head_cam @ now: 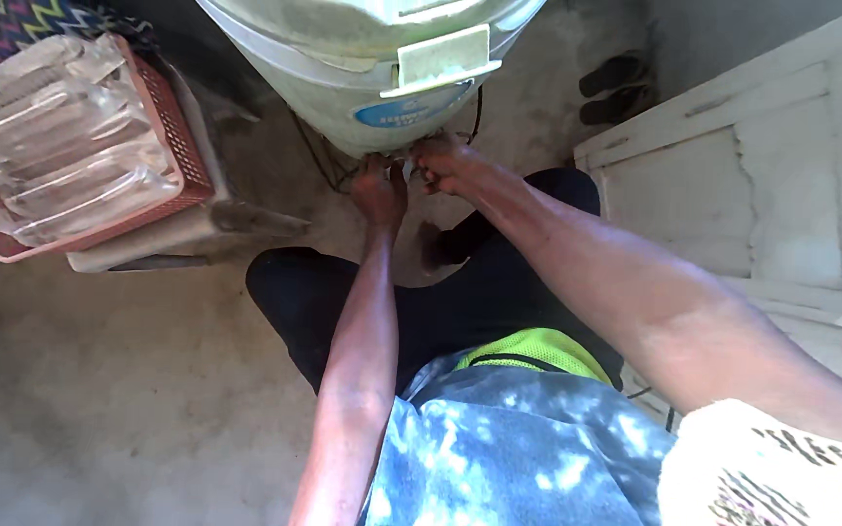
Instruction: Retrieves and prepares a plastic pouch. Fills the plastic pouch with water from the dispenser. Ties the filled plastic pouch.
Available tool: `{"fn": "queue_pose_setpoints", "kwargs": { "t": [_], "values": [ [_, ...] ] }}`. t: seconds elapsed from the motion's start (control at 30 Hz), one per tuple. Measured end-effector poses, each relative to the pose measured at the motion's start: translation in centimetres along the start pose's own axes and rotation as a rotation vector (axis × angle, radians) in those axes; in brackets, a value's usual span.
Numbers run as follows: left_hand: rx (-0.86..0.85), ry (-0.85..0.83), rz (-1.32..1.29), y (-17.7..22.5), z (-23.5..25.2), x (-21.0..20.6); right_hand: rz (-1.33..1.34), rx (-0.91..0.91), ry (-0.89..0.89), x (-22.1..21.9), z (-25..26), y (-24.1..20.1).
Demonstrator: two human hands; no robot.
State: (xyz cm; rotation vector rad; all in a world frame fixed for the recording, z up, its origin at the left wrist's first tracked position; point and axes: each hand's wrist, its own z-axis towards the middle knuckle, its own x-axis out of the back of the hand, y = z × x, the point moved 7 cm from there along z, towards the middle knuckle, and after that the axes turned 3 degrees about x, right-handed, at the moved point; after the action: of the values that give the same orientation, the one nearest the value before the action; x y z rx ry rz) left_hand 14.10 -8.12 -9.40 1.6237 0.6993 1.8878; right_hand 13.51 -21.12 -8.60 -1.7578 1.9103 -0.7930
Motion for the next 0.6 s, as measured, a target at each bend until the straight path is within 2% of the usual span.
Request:
{"fn": "queue_pose_setpoints", "kwargs": {
  "t": [0.6],
  "values": [
    [0.070, -0.024, -0.019, -0.21, -0.07, 0.08, -0.005, -0.004, -0.009, -0.01, 0.29, 0.10]
  ]
}}
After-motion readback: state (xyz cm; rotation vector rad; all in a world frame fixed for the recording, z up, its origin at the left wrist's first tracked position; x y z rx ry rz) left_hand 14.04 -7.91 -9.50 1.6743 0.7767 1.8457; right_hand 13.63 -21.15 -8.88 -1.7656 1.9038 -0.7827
